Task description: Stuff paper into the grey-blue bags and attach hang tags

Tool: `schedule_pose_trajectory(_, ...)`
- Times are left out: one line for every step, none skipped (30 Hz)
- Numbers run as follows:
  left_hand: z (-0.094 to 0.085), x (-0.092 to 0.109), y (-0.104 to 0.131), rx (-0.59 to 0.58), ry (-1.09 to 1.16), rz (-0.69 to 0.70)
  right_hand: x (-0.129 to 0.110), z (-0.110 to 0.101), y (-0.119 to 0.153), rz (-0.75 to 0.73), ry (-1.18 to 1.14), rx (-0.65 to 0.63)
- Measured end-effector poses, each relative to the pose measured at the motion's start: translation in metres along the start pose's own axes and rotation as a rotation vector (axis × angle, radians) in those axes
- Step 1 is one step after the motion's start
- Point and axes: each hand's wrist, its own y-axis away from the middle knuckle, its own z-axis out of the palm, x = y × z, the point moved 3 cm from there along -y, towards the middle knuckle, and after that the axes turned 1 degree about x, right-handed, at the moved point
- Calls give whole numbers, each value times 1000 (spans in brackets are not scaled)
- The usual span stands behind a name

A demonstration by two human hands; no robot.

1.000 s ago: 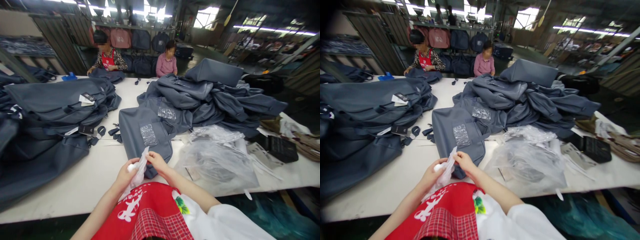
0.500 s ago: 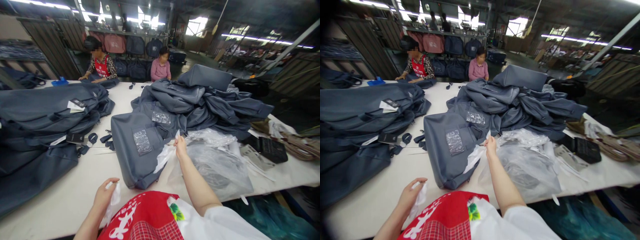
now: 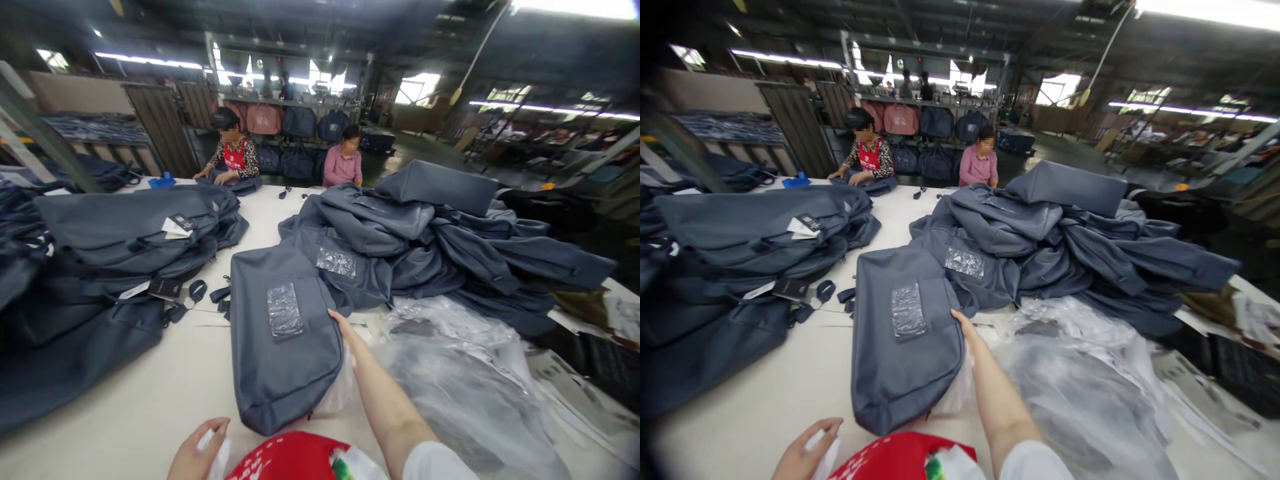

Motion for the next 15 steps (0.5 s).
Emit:
schedule_pose_trajectory(-11,11,1,-4,-7,28,-11,14,10,-14,-43,-35)
schedule_pose_trajectory(-23,26,3,5,-13,72,-22,31,23,-42,-88,-84)
schedule_pose_trajectory(-37,45,4,44,-26,136,-32,53,38,-74,-125,-145)
schedule_pose_trajectory(-50,66,6,96,-34,221,-42,77,56,-132,-160,-239)
schedule_pose_trajectory(-63,88,7,138,-36,337,-49,105,75,-186,-159,-379)
schedule_pose_trajectory(-72,109,7,134,-63,455,-54,132,95,-227,-135,-522)
schedule_pose_trajectory(-80,124,4,154,-128,500,-56,156,112,-263,-92,-646)
schedule_pose_trajectory(-88,133,0,188,-225,469,-55,177,127,-294,-27,-729)
schedule_pose_trajectory(-94,135,-6,200,-320,408,-53,192,137,-332,52,-756)
schedule_pose_trajectory(-99,131,-13,178,-392,355,-49,202,143,-387,150,-739)
schedule_pose_trajectory(-104,122,-20,141,-433,314,-45,208,145,-464,263,-697)
schedule_pose_trajectory(-110,110,-26,100,-435,293,-40,211,146,-555,391,-655)
schedule_pose_trajectory(-115,96,-31,66,-402,293,-34,212,146,-649,531,-628)
schedule_pose_trajectory(-121,81,-34,48,-345,300,-28,212,146,-732,673,-622)
schedule_pose_trajectory(-127,67,-36,47,-278,310,-21,213,146,-795,804,-629)
